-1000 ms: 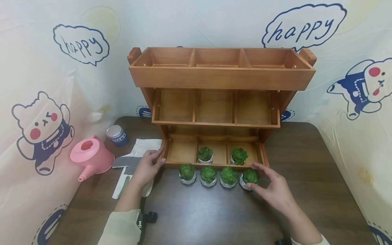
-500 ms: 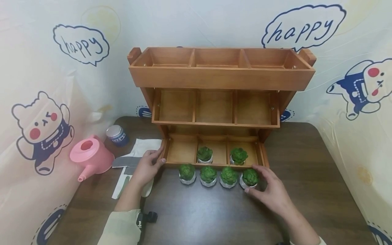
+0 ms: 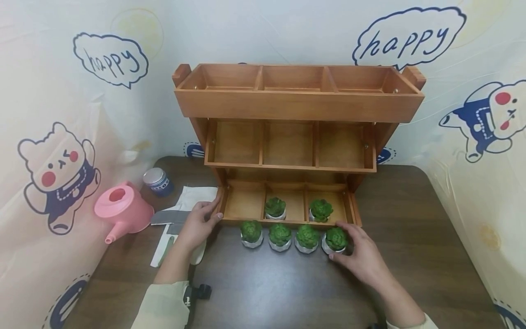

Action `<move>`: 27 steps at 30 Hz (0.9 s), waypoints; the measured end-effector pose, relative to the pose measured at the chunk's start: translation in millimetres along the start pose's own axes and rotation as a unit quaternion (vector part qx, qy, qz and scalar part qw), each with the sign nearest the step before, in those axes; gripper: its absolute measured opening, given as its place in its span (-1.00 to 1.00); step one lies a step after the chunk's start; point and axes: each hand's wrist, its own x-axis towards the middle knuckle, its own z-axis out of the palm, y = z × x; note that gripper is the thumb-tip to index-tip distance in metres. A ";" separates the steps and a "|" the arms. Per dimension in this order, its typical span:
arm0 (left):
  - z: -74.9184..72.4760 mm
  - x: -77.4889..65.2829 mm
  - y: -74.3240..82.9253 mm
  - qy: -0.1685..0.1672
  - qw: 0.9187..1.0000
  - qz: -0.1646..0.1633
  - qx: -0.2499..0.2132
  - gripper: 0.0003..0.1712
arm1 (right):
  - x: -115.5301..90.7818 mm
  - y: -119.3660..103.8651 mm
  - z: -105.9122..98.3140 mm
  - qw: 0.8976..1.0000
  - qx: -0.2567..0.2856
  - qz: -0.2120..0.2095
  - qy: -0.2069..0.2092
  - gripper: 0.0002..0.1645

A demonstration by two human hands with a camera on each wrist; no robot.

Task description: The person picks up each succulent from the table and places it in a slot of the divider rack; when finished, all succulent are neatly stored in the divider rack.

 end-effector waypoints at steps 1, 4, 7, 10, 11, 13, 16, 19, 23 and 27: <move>0.1 -0.1 -0.2 0.000 1.000 0.000 0.001 -0.31 | 0.3 -0.1 0.0 1.000 -0.001 0.002 -0.002 0.00; 0.4 -0.1 -0.5 0.002 1.000 0.000 0.002 -0.31 | 1.2 -0.5 -0.8 1.000 -0.001 0.010 -0.007 0.00; 0.6 0.0 -0.3 0.002 1.000 -0.001 0.003 -0.31 | 1.7 -1.4 -2.1 1.000 -0.002 0.016 -0.015 0.00; 0.5 0.2 -0.1 0.002 1.000 0.000 0.005 -0.31 | 1.9 -1.6 -2.7 1.000 -0.004 0.021 -0.022 0.01; 0.5 0.3 -0.2 0.002 1.000 0.000 0.005 -0.31 | 2.0 -1.8 -2.9 0.999 -0.005 0.022 -0.023 0.01; 0.6 0.4 -0.5 0.001 1.000 -0.002 0.004 -0.31 | 2.1 -1.6 -3.1 0.999 -0.005 0.024 -0.027 0.01; 1.0 0.4 -0.9 0.000 1.000 -0.008 0.001 -0.30 | 1.9 -1.7 -3.6 0.999 -0.004 0.029 -0.032 0.01; 1.2 0.0 -0.8 0.000 1.000 -0.009 0.001 -0.30 | 2.5 -1.3 -4.6 0.999 -0.003 0.037 -0.037 -0.02; 0.8 -0.2 -0.5 0.001 1.000 -0.008 0.002 -0.30 | 3.1 -2.3 -7.1 0.998 -0.009 0.044 -0.044 -0.06; 0.7 0.1 -0.6 0.000 1.000 -0.009 0.002 -0.30 | 3.4 -3.9 -10.1 0.998 -0.012 0.049 -0.044 -0.06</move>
